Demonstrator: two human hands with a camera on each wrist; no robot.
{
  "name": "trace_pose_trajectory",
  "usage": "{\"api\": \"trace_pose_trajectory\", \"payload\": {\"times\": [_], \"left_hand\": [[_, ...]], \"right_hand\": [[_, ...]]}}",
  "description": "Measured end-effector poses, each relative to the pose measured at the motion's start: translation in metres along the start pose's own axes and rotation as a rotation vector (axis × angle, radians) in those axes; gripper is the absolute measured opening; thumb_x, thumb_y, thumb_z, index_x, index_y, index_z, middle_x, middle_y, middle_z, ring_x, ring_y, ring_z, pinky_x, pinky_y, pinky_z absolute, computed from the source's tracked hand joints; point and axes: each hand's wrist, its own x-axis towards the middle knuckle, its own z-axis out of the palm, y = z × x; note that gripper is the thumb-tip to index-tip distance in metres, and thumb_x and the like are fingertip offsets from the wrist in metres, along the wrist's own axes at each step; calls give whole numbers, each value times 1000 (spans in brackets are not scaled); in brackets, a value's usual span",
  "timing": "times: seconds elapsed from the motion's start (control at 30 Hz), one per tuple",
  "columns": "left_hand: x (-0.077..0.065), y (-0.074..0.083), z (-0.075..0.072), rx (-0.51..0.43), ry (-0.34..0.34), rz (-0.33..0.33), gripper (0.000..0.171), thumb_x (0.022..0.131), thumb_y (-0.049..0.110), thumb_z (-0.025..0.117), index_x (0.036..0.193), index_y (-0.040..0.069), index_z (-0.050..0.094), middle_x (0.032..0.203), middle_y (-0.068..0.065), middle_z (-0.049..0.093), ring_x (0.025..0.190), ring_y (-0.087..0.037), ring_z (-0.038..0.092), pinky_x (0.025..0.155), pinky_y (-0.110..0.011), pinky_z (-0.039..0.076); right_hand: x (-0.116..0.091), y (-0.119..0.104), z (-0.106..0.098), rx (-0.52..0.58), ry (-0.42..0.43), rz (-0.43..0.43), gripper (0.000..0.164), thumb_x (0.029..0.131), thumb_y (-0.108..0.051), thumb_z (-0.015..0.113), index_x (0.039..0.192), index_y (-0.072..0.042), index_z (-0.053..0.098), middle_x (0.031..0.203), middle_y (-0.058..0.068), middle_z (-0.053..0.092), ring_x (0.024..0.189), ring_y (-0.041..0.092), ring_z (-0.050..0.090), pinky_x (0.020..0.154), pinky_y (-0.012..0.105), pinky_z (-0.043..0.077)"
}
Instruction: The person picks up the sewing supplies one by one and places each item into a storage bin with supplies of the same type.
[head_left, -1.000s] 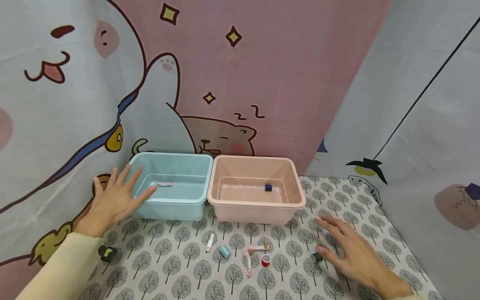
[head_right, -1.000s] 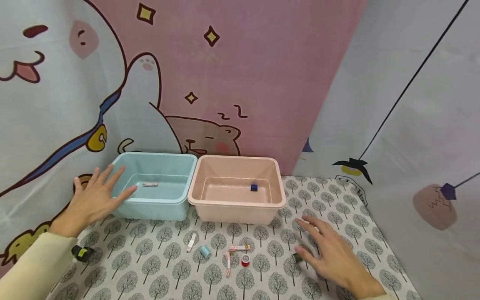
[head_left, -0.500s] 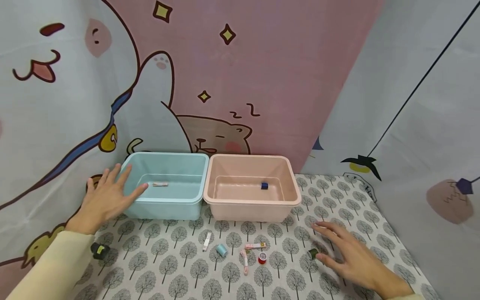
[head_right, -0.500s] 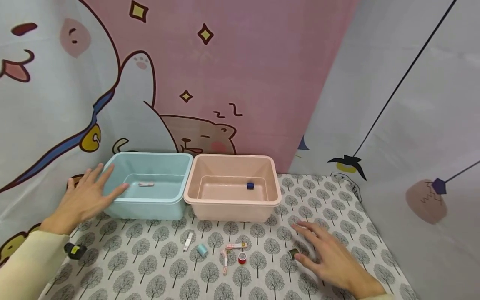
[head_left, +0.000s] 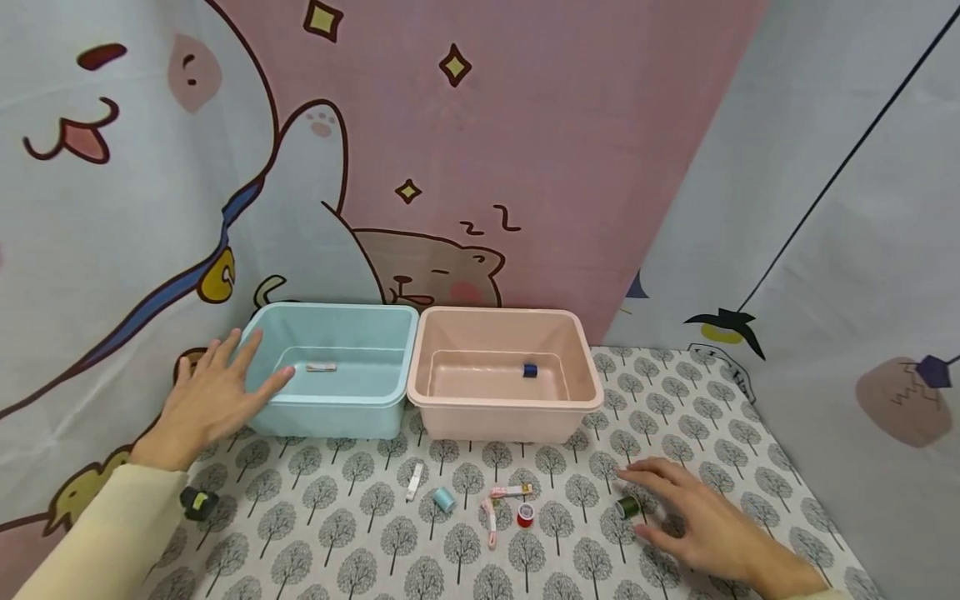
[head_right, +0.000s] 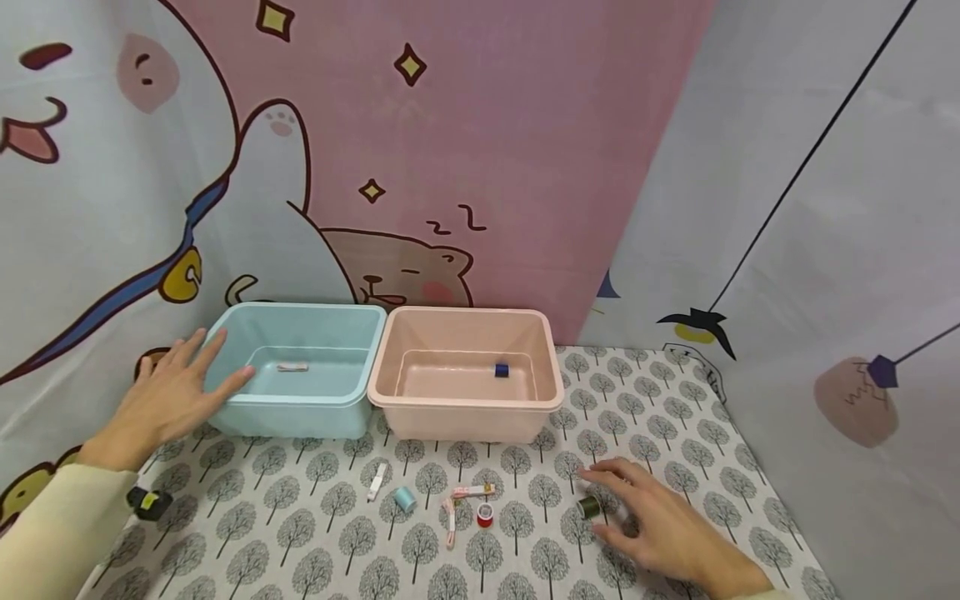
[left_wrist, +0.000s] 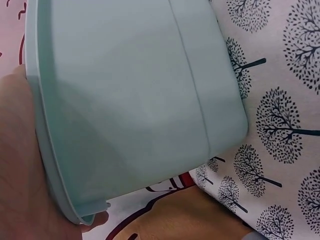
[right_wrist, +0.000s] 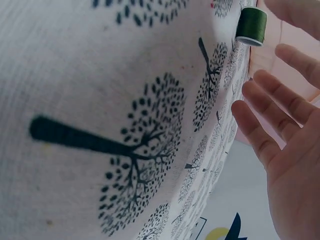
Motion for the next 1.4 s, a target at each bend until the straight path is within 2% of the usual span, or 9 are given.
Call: {"api": "trace_pose_trajectory", "payload": {"times": [0.13, 0.23, 0.37, 0.53, 0.67, 0.8, 1.07, 1.23, 1.4], "left_hand": [[-1, -2, 2, -4, 3, 6, 110, 114, 80, 44, 187, 4, 13, 191, -39, 10, 170, -75, 16, 130, -96, 7], [0, -3, 3, -6, 5, 10, 110, 115, 79, 44, 186, 1, 15, 190, -40, 11, 170, -75, 16, 130, -96, 7], [2, -2, 5, 4, 29, 18, 110, 116, 79, 43, 185, -3, 17, 189, -41, 14, 169, -74, 19, 130, -96, 10], [9, 0, 4, 9, 39, 17, 113, 116, 79, 42, 184, -7, 16, 189, -41, 15, 170, -73, 18, 131, -95, 10], [15, 1, 0, 19, 42, 18, 115, 116, 80, 39, 182, -11, 13, 189, -42, 14, 171, -72, 17, 132, -94, 10], [17, 0, -2, 23, 48, 17, 116, 116, 80, 39, 182, -13, 13, 188, -42, 15, 171, -72, 18, 133, -93, 11], [13, -1, 1, 18, 42, 7, 116, 116, 80, 39, 181, -13, 14, 188, -43, 15, 171, -72, 18, 133, -93, 11], [8, -2, 3, 9, 36, 2, 116, 116, 79, 39, 181, -13, 14, 188, -42, 16, 171, -72, 17, 133, -93, 11], [3, -2, 5, -1, 33, -4, 116, 116, 79, 41, 181, -13, 15, 188, -43, 16, 171, -73, 17, 132, -94, 10]], "right_hand": [[-1, 2, 5, 30, 10, -45, 67, 89, -40, 103, 151, -37, 77, 148, -11, 71, 124, 10, 73, 94, 38, 69], [1, 4, 8, 68, 26, -92, 68, 88, -29, 105, 150, -34, 78, 145, -11, 71, 115, 4, 70, 85, 27, 62], [1, 6, 11, 146, 17, -116, 66, 89, -19, 102, 150, -28, 78, 143, -8, 71, 100, -4, 62, 75, 20, 53], [4, 8, 13, 165, 15, -104, 65, 88, -17, 103, 148, -24, 80, 139, -6, 72, 95, -6, 60, 72, 21, 54], [12, 10, 12, 138, 44, -118, 64, 85, -15, 104, 145, -24, 82, 136, -7, 73, 96, -5, 61, 74, 21, 53], [17, 11, 11, 138, 34, -120, 63, 86, -14, 104, 143, -25, 82, 136, -8, 74, 99, -2, 64, 74, 22, 53], [16, 10, 13, 148, 31, -110, 60, 85, -15, 106, 139, -29, 84, 134, -11, 74, 110, 7, 74, 78, 26, 61], [14, 10, 15, 132, 29, -111, 60, 84, -17, 106, 137, -32, 83, 133, -13, 74, 113, 7, 75, 86, 33, 69], [13, 9, 17, 134, 28, -125, 59, 83, -14, 105, 136, -30, 85, 130, -13, 75, 112, 6, 75, 87, 33, 69]]}}
